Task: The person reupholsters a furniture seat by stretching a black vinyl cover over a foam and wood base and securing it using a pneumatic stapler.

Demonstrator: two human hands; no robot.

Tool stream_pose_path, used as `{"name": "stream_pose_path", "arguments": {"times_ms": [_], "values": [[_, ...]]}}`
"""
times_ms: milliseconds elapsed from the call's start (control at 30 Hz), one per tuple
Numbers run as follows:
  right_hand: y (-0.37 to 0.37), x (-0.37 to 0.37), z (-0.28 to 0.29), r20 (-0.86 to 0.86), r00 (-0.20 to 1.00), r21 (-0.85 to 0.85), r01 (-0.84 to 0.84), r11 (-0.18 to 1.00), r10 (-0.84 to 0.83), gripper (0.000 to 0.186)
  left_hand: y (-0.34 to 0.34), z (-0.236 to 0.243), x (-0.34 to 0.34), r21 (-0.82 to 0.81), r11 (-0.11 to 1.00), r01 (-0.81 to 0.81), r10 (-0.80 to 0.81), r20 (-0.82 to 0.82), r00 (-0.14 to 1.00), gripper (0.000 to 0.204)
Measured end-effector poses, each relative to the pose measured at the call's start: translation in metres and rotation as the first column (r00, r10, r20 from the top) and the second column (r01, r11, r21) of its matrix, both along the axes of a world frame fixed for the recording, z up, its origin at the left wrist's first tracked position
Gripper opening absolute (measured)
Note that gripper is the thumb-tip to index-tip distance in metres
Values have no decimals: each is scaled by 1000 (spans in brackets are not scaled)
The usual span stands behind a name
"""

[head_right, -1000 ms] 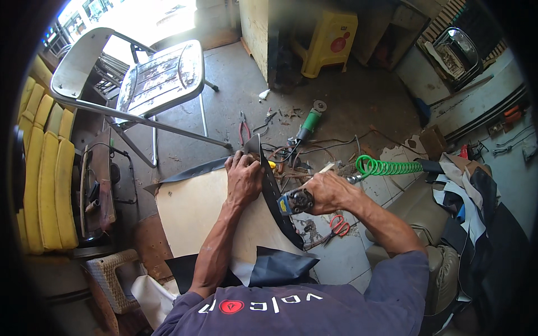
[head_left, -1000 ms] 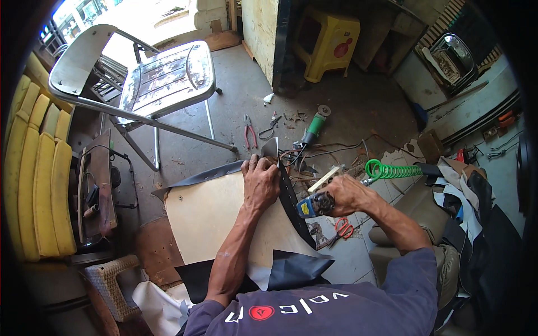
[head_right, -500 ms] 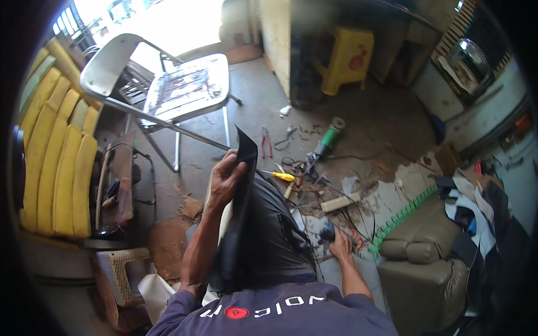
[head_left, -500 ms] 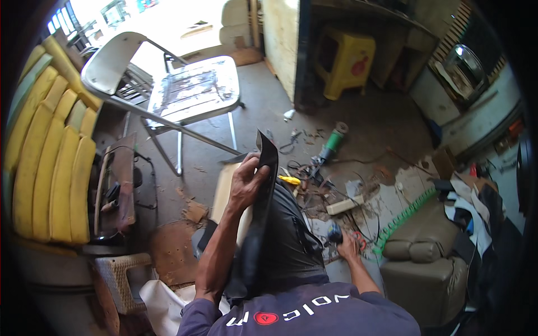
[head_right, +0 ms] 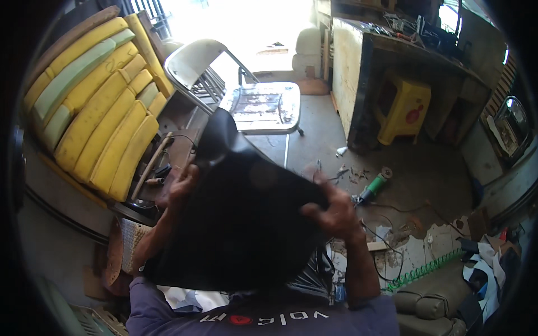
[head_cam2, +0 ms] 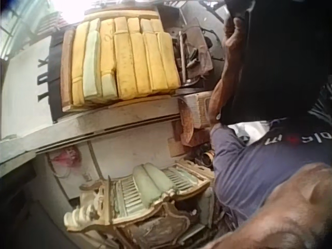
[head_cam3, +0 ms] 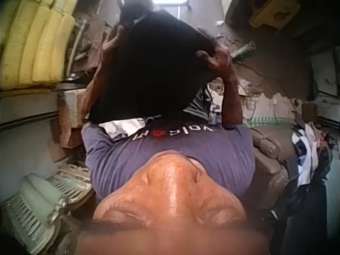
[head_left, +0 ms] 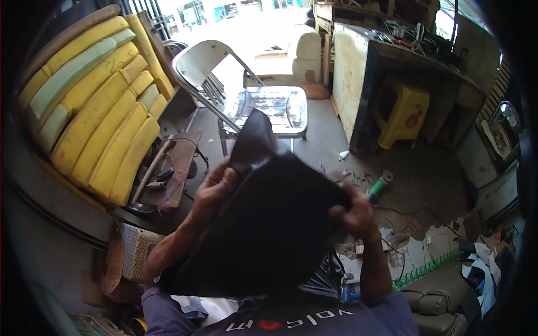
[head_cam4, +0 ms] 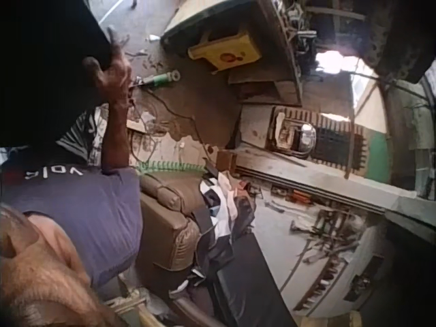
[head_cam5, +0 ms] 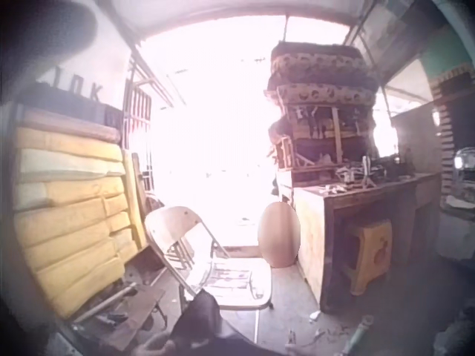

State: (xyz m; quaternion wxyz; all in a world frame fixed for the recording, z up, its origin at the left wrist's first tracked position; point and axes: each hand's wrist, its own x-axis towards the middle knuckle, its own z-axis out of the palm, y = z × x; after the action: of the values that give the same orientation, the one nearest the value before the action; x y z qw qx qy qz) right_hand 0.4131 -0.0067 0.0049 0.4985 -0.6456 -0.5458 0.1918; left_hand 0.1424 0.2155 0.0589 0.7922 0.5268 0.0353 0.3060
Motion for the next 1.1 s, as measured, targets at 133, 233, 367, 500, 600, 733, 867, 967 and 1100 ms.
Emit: {"name": "stream_pose_path", "arguments": {"times_ms": [133, 233, 367, 500, 600, 733, 867, 967, 1100], "values": [[-9, -43, -18, 127, 985, -57, 123, 991, -115, 57, 20, -1, -5, -95, 984, 149, -168, -250, 954, 42], [-28, -64, -45, -14, 998, -151, 51, 987, -53, 57, 13, -13, 1, -41, 977, 211, -213, -340, 916, 58], [-41, -52, -43, -396, 913, -116, -154, 981, 97, 65, -20, 35, 34, 119, 884, 451, -301, -593, 747, 92], [5, -35, 31, -537, 786, 16, -353, 936, 306, 72, -28, 36, 47, 16, 887, 461, -333, -669, 665, 94], [40, -25, 66, -636, 731, -63, -371, 927, 249, 66, -32, 47, 49, 56, 889, 455, -289, -703, 650, 93], [63, -35, 83, -526, 781, -36, -416, 908, 337, 52, -34, 63, 54, 47, 873, 486, -282, -763, 582, 88], [81, -42, 89, -335, 911, -80, -284, 956, 242, 51, -19, 49, 56, -17, 883, 468, -304, -781, 546, 82], [88, -38, 87, -307, 927, -65, -248, 967, 217, 51, -29, 38, 57, -76, 895, 440, -345, -743, 573, 78], [97, -27, 78, -267, 951, -78, -180, 981, 153, 49, -38, 34, 53, -64, 915, 399, -306, -755, 580, 77]]}}
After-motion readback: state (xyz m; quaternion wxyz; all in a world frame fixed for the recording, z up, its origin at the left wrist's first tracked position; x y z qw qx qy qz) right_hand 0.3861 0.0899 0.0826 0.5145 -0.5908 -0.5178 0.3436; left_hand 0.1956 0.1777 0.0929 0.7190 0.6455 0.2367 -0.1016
